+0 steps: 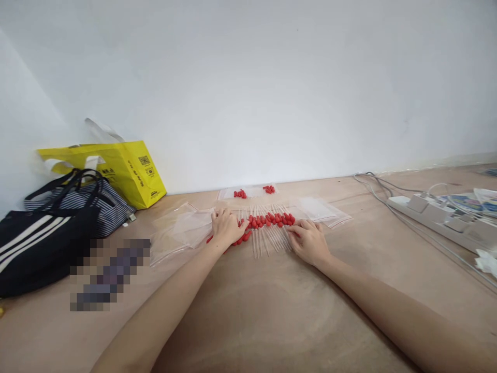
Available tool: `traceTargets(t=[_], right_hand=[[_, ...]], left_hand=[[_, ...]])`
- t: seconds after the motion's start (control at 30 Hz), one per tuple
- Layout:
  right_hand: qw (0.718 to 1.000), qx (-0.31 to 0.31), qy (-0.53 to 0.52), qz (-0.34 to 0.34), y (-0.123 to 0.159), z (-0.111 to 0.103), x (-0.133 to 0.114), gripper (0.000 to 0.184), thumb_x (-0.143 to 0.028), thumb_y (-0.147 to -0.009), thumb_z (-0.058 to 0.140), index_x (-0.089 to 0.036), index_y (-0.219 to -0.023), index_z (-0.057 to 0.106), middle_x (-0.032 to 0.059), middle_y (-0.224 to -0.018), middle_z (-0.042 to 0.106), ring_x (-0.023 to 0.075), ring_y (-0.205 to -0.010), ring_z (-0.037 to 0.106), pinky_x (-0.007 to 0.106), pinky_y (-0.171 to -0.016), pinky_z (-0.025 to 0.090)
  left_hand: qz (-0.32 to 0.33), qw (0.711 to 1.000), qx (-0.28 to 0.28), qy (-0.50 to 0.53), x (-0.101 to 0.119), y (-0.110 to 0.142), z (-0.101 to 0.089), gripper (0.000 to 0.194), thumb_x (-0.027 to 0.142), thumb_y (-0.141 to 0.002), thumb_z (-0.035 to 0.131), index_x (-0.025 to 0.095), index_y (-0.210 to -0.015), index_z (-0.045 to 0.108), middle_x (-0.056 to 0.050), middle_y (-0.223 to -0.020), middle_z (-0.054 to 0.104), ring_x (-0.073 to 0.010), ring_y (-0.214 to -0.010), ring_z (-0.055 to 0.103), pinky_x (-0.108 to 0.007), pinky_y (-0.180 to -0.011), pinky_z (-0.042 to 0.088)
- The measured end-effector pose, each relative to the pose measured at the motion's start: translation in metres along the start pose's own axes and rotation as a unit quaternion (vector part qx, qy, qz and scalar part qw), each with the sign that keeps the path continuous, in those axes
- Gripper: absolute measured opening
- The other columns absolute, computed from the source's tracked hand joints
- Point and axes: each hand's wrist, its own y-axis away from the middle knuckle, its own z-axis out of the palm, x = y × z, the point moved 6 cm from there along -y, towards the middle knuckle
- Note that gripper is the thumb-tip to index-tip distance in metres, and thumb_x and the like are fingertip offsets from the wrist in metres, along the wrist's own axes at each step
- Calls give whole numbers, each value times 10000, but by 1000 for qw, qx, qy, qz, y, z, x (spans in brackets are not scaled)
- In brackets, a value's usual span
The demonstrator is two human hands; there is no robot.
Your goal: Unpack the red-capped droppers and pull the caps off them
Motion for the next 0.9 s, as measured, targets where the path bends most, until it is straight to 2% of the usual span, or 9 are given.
traceTargets(t=[0.2,0.33,0.4,0.5,0.63,0.77,0.9], right_hand=[[1000,-5,-3,3,0,1,2,180,-207,-773,472,-233,-827,642,17,-776,596,160,-787,509,319,-710,264],[1000,8,-18,-9,0,1,2,190,-212,-779,458,-231,-832,640,26,-772,598,168,-782,512,326,-711,288],[999,23,-34,-26,0,-2,-2,215,-215,-783,447,-221,-903,625,45,-838,604,179,-821,515,328,-726,317],[996,48,-36,-72,0,-11,-14,335,-249,-789,449,-197,-1109,534,89,-1059,563,209,-979,484,352,-796,348],[982,8,6,-186,6,-12,-44,447,-349,-785,489,-225,-1213,450,84,-1241,467,239,-1153,381,425,-939,270],[965,-28,3,-260,13,-7,-63,348,-396,-786,505,-280,-1113,530,34,-1158,551,219,-1151,403,480,-997,164],[967,-7,-21,-254,14,-5,-63,174,-328,-811,498,-303,-946,605,-20,-1012,633,196,-1098,460,511,-1014,85]], left_hand=[[-18,1000,-6,7,0,-5,-5,280,334,-727,454,161,-602,635,-126,-865,603,-298,-945,476,-427,-788,314],[-34,999,5,31,-12,10,-22,288,340,-766,418,185,-639,625,-92,-842,606,-277,-914,492,-411,-748,329],[13,997,32,64,-11,27,-33,262,332,-783,422,187,-667,607,-69,-825,603,-242,-879,501,-385,-743,327],[126,985,55,102,0,58,-45,218,301,-804,430,188,-703,587,-49,-821,608,-202,-843,509,-361,-755,317],[251,956,112,104,19,89,-48,172,242,-822,431,194,-753,581,-30,-865,635,-179,-844,531,-369,-823,292],[279,941,157,109,29,95,-45,160,236,-823,438,197,-762,581,-25,-840,647,-175,-825,543,-367,-835,300],[270,938,171,132,30,96,-44,145,242,-816,456,193,-746,574,-20,-822,651,-174,-829,542,-368,-837,316]])
